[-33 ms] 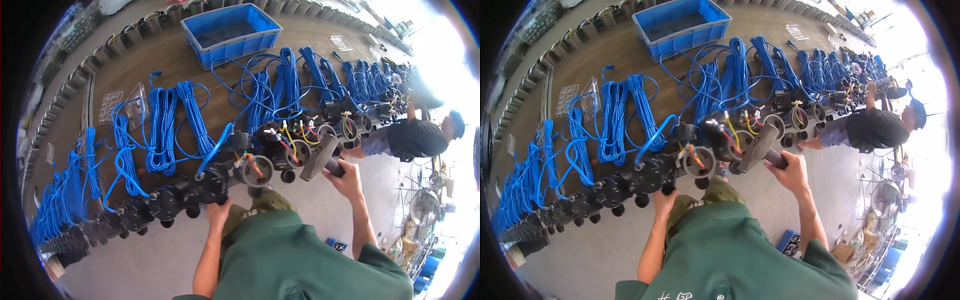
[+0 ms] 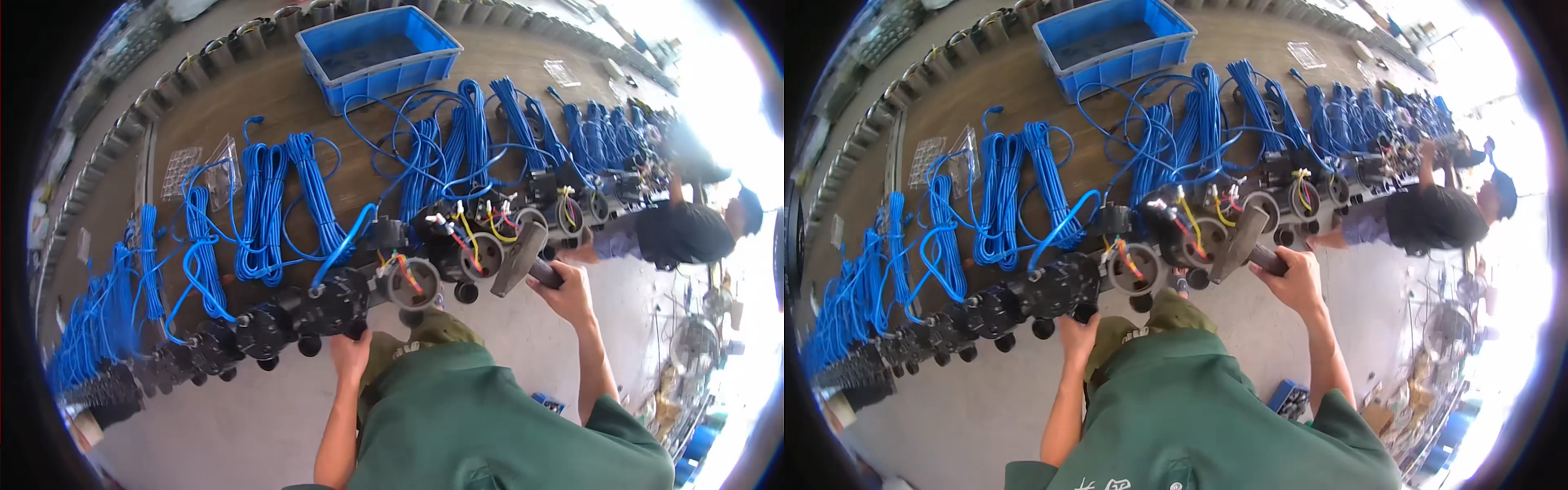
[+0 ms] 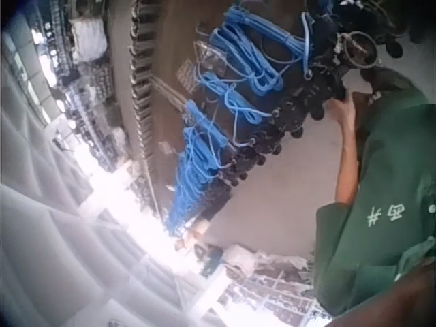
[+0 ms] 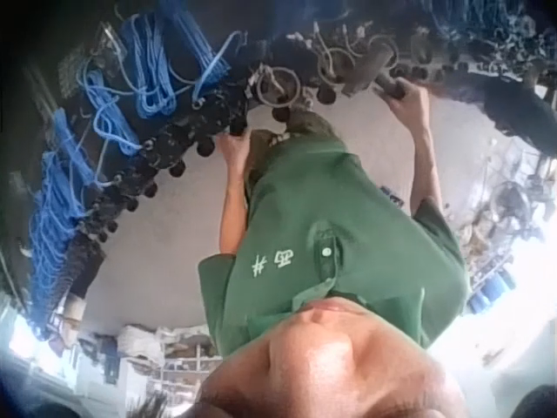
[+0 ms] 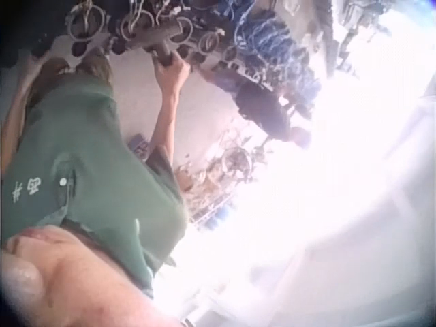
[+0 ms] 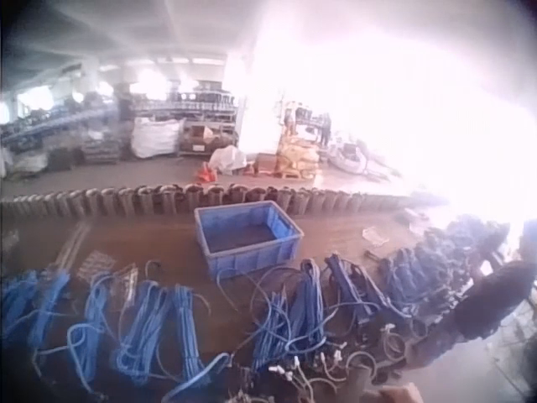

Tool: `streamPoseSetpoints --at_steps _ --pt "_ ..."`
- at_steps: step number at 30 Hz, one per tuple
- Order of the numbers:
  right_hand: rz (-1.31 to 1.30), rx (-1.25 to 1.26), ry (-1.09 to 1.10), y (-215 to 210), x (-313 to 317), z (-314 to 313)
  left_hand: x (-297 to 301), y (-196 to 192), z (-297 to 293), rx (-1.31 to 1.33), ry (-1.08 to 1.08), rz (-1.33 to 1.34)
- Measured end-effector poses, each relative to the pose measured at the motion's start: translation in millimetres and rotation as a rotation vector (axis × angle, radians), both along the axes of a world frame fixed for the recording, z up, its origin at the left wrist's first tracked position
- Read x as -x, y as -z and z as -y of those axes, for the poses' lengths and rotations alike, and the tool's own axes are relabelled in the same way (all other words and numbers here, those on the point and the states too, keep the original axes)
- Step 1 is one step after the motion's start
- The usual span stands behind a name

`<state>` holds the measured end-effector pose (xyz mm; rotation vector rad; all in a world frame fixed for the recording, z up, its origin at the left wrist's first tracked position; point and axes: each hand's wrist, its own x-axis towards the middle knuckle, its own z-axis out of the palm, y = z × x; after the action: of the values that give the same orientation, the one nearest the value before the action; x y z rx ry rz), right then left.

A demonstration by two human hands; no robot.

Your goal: The person aligns a black component onto a cylindrical metal base, secures it by hand, and strikes the top of the component with a handheld tool to seat it. They repeat this process for multiple assemblies lined up on a workspace.

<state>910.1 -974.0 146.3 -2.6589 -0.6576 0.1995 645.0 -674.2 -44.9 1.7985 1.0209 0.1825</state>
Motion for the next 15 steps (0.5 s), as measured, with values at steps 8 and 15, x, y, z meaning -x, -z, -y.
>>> streamPoseSetpoints --at_steps 8,15 --pt "-0.082 0.204 -0.310 18 -143 57 -171 -179 49 -0.537 0.382 0.251" --pt "0.200 0.027 -0.603 26 -177 67 -264 -84 -2 -0.529 0.645 -0.883"
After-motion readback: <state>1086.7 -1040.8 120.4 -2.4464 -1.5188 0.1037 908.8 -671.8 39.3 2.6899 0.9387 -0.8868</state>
